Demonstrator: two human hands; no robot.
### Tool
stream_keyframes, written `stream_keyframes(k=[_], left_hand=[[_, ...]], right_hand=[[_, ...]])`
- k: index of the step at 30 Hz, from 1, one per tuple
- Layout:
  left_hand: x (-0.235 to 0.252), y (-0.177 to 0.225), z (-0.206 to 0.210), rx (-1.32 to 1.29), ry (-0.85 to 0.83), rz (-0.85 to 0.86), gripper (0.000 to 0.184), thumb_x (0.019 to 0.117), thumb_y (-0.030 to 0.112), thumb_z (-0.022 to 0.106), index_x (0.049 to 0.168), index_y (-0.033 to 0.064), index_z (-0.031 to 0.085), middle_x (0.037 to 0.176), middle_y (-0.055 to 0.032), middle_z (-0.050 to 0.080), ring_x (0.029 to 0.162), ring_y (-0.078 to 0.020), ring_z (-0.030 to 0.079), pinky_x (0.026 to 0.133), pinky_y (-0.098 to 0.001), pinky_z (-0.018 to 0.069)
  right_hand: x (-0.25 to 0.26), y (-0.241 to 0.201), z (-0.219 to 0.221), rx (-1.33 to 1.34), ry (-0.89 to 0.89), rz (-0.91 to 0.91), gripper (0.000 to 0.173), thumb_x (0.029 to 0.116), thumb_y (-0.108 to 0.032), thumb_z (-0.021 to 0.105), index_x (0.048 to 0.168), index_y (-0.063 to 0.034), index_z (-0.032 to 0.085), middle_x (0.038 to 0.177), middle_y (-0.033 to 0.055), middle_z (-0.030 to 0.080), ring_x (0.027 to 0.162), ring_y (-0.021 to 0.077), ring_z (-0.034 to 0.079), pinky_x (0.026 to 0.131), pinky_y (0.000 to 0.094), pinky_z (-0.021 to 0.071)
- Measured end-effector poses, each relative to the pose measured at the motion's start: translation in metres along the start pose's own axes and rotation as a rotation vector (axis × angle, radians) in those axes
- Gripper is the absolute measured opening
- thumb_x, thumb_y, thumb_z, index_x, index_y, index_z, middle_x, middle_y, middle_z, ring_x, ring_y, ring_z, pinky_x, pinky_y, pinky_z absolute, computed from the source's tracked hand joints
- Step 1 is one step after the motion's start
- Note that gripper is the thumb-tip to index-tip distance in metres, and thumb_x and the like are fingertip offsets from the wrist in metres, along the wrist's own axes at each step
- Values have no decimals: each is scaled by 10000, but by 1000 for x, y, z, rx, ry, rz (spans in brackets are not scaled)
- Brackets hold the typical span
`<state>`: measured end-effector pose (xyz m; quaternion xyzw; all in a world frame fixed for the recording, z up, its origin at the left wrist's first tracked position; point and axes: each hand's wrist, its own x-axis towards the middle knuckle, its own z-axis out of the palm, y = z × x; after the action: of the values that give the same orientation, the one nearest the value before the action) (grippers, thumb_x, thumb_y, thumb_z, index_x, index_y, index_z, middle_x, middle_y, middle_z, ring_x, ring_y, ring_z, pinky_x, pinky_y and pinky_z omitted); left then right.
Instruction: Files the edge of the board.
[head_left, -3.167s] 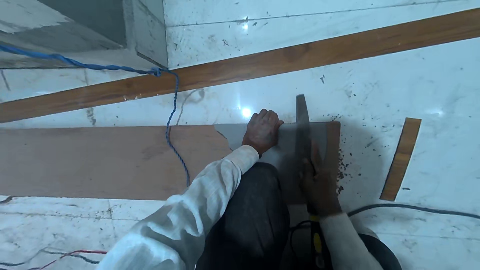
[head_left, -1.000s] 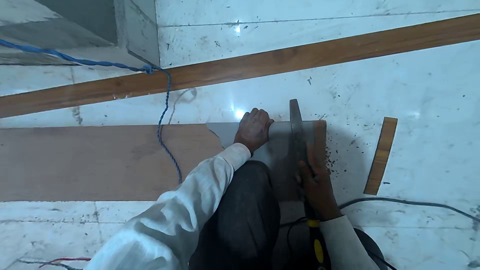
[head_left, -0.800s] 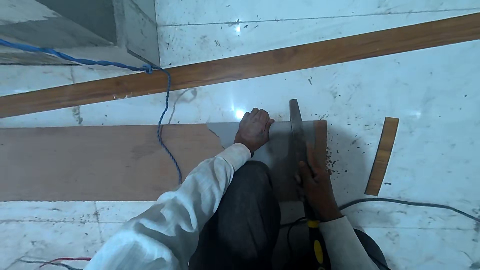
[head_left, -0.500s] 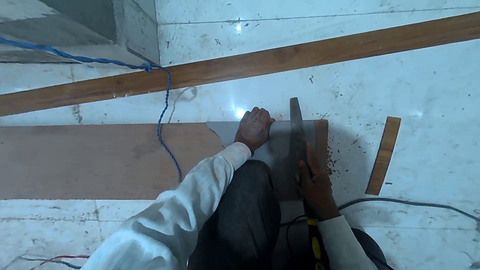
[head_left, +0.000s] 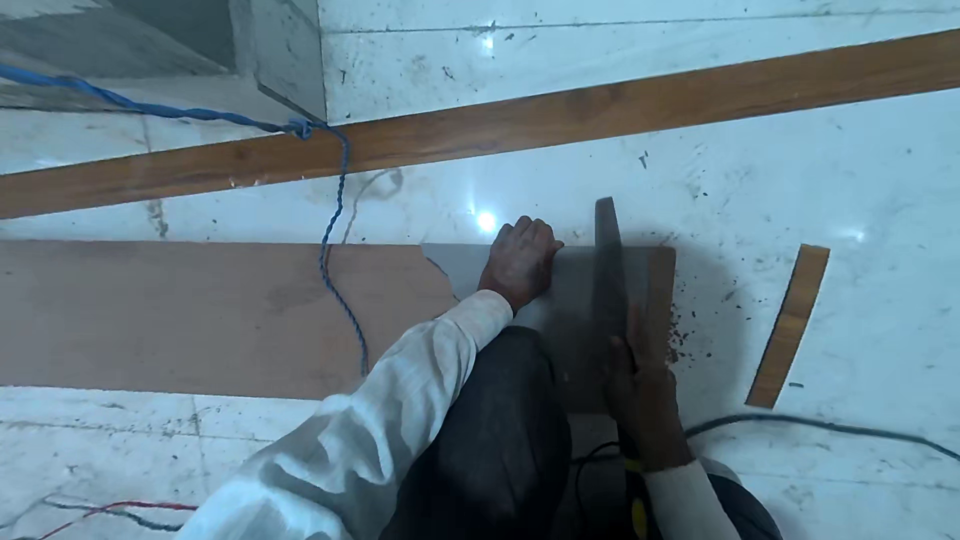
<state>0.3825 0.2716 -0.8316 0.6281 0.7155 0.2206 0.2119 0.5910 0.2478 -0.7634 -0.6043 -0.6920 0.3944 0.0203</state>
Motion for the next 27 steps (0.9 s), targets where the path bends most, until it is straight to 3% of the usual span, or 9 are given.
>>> stream_keyframes(k=[3,5,7,9,12,19,27], left_hand=[[0,0,-2,9,-29,-8,242,1020,131,577,945,-66,696,979,-220,712,978,-389,695,821,-494,540],[0,4,-3,17,-34,-15,261,1028,132,559,948,-79,691,991,-232,709,990,-403,691,829,-507,537],[3,5,-5,16,-36,-19,267,1036,137,552,958,-77,690,1000,-234,707,1002,-403,688,845,-510,532],[3,4,-6,17,-51,-33,272,1044,144,543,968,-73,689,1008,-231,705,1011,-398,684,860,-506,527],[2,4,-5,19,-73,-40,285,1049,149,530,970,-76,685,1012,-233,703,1014,-396,683,856,-498,525],[2,5,-6,11,-60,-32,265,1038,137,545,974,-75,690,993,-229,703,996,-397,686,843,-502,529],[1,3,-2,20,-25,-14,268,1037,143,544,945,-64,686,969,-220,702,972,-388,688,817,-491,528]], right_hand=[[16,-3,8,-1,11,-24,568,1059,-113,481,1598,-49,315,896,241,689,630,331,639,591,524,534],[35,-14,0,21,-66,9,578,1095,-127,435,1629,-78,221,1189,287,662,799,341,665,735,521,537],[40,-13,-6,65,-81,32,576,1097,-155,445,1634,-127,240,1049,256,678,686,302,616,643,498,520],[29,-6,-8,166,-94,73,575,1090,-173,456,1632,-168,263,858,154,648,567,209,552,522,409,498],[9,2,-6,327,-127,138,577,1083,-163,440,1632,-177,260,749,72,589,500,155,515,447,347,480],[4,-3,-5,439,-166,201,567,1099,-170,402,1639,-210,233,671,35,511,426,117,436,380,288,414],[3,1,-5,432,-171,170,566,1100,-183,396,1640,-201,228,643,27,501,418,121,444,370,290,419]])
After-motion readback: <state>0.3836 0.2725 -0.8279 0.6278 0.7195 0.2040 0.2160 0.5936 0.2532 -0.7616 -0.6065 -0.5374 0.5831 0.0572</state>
